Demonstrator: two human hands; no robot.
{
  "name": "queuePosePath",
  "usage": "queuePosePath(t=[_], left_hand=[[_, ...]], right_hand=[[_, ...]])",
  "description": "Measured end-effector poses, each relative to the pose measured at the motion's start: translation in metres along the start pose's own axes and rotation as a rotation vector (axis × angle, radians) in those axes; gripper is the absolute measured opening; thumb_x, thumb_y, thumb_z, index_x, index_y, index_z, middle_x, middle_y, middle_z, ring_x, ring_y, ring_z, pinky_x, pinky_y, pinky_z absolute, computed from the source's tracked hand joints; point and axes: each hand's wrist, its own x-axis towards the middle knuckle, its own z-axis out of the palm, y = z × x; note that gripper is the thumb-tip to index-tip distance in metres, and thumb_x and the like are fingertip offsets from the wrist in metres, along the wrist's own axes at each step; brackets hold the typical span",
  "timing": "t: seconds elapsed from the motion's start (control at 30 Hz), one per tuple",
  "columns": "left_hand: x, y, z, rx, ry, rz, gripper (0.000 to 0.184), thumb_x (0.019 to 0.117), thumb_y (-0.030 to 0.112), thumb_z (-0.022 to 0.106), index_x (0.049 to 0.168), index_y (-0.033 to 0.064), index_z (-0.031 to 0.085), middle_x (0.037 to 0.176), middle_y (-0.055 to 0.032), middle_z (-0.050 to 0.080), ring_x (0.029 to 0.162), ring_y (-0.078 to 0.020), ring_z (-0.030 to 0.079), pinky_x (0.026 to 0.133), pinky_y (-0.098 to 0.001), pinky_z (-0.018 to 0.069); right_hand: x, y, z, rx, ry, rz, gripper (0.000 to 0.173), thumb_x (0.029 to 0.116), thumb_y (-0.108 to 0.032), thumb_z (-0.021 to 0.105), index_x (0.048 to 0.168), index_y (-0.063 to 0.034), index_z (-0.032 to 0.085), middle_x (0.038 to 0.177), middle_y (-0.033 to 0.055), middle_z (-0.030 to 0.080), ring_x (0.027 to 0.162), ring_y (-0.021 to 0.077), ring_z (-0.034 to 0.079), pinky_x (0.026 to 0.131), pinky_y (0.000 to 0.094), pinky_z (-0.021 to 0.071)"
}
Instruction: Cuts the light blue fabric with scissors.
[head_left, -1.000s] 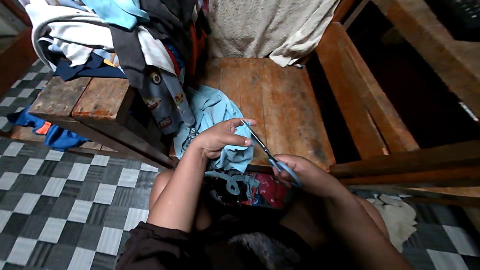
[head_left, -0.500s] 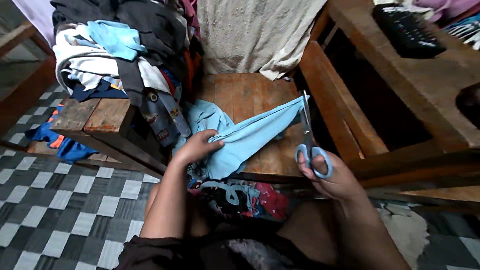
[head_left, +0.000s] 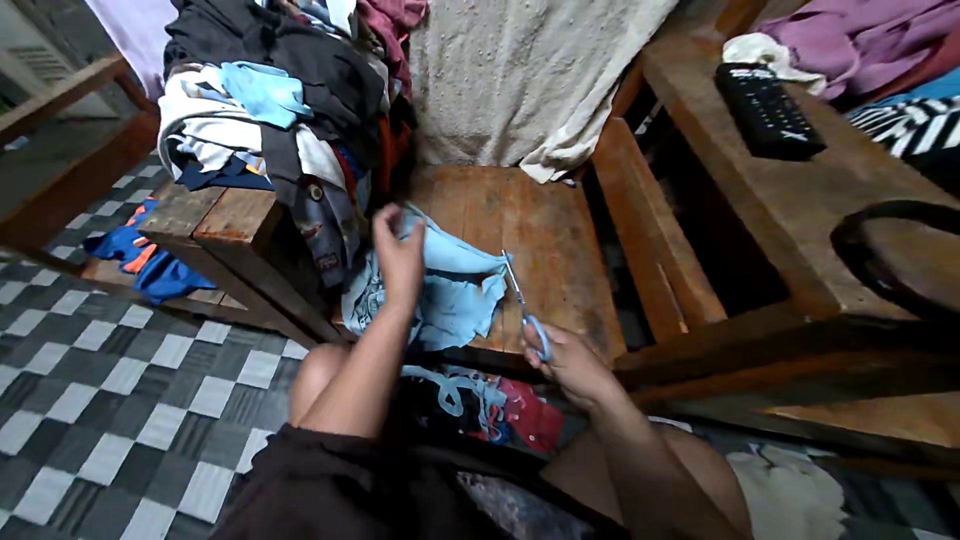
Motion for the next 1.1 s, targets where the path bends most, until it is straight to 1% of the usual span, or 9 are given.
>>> queuePosePath(t=[0.1,0.17,0.23,0.43,0.6,0.67,0.83,1.03,1.1], left_hand=[[-0.054,-0.021,0.035,-0.367,-0.217,-0.544,0.037,0.1057,0.016,0.055,0.135,-0.0063,0.046,0.112,-0.0143,0.06,0.087,-0.0156,0.063,0.078,-0.0302,0.0556],[-0.063,-0.027,0.043,-0.576,-0.286,-0.883,0.04,0.1091,0.025,0.048,0.136,-0.0048,0.047,0.109,-0.013,0.061,0.085,-0.0156,0.065,0.077,-0.0284,0.0564],[-0.06,-0.031,0.045,-0.727,-0.343,-1.017,0.044,0.1106,0.034,0.042,0.134,-0.0033,0.046,0.108,-0.0125,0.062,0.088,-0.0164,0.067,0.081,-0.0287,0.057],[-0.046,-0.049,0.054,-0.93,-0.285,-0.938,0.027,0.1101,0.03,0.042,0.11,0.006,0.055,0.09,-0.0057,0.064,0.076,-0.014,0.064,0.077,-0.0268,0.0565],[-0.045,-0.051,0.056,-1.174,-0.273,-0.9,0.012,0.1079,0.016,0.041,0.11,0.0088,0.05,0.095,-0.0088,0.063,0.08,-0.0171,0.065,0.076,-0.029,0.0574],[-0.045,-0.051,0.055,-1.208,-0.34,-0.909,0.013,0.107,0.015,0.04,0.104,0.009,0.051,0.089,-0.0079,0.063,0.074,-0.0156,0.065,0.071,-0.0268,0.0574],[-0.041,-0.044,0.05,-1.173,-0.578,-0.923,0.025,0.1067,0.011,0.037,0.087,0.0103,0.053,0.067,-0.0008,0.057,0.057,-0.0081,0.058,0.058,-0.0183,0.0527],[-0.034,-0.013,0.034,-0.904,-0.467,-0.637,0.027,0.0988,-0.008,0.043,0.081,0.0093,0.055,0.066,0.0006,0.059,0.058,-0.0063,0.057,0.061,-0.0205,0.0525],[-0.03,-0.009,0.028,-0.821,-0.46,-0.541,0.024,0.0961,-0.011,0.046,0.087,0.0088,0.056,0.068,0.0011,0.06,0.06,-0.006,0.057,0.063,-0.0213,0.0524]], right_hand=[[0.004,0.002,0.005,-0.004,-0.01,0.035,0.026,0.1094,-0.023,0.046,0.096,-0.0045,0.059,0.065,-0.0062,0.052,0.049,-0.0007,0.041,0.046,0.0148,0.0347],[0.001,-0.001,0.008,0.004,-0.028,0.047,0.026,0.1094,-0.023,0.046,0.096,-0.0048,0.058,0.064,-0.0063,0.051,0.049,-0.0007,0.042,0.046,0.0145,0.0348],[-0.006,-0.004,0.01,0.027,-0.034,0.049,0.025,0.1094,-0.021,0.046,0.097,-0.0044,0.058,0.063,-0.0064,0.051,0.048,-0.0013,0.042,0.046,0.0136,0.035],[-0.017,-0.002,0.011,0.068,-0.053,0.033,0.024,0.1094,-0.019,0.045,0.096,-0.0047,0.058,0.063,-0.0066,0.052,0.048,-0.002,0.043,0.046,0.0126,0.035],[-0.019,-0.001,0.013,0.069,-0.078,0.021,0.022,0.1091,-0.018,0.045,0.096,-0.0051,0.058,0.062,-0.0072,0.052,0.048,-0.0024,0.043,0.046,0.0119,0.0355],[-0.02,-0.001,0.014,0.073,-0.083,0.014,0.021,0.1087,-0.017,0.046,0.097,-0.005,0.058,0.062,-0.0071,0.052,0.048,-0.0024,0.044,0.047,0.0119,0.0362],[-0.021,-0.002,0.01,0.006,-0.066,-0.024,0.018,0.1078,-0.016,0.047,0.098,-0.0048,0.059,0.063,-0.0078,0.053,0.051,-0.0024,0.047,0.049,0.0125,0.0388],[-0.026,-0.002,0.008,-0.002,-0.131,-0.051,0.015,0.1053,-0.01,0.048,0.094,-0.0066,0.057,0.062,-0.0092,0.053,0.051,-0.0025,0.048,0.051,0.0126,0.0407],[-0.026,0.0,0.006,0.007,-0.189,-0.089,0.011,0.1017,-0.011,0.049,0.096,-0.0083,0.057,0.062,-0.0114,0.055,0.052,-0.0037,0.049,0.052,0.0124,0.0416]])
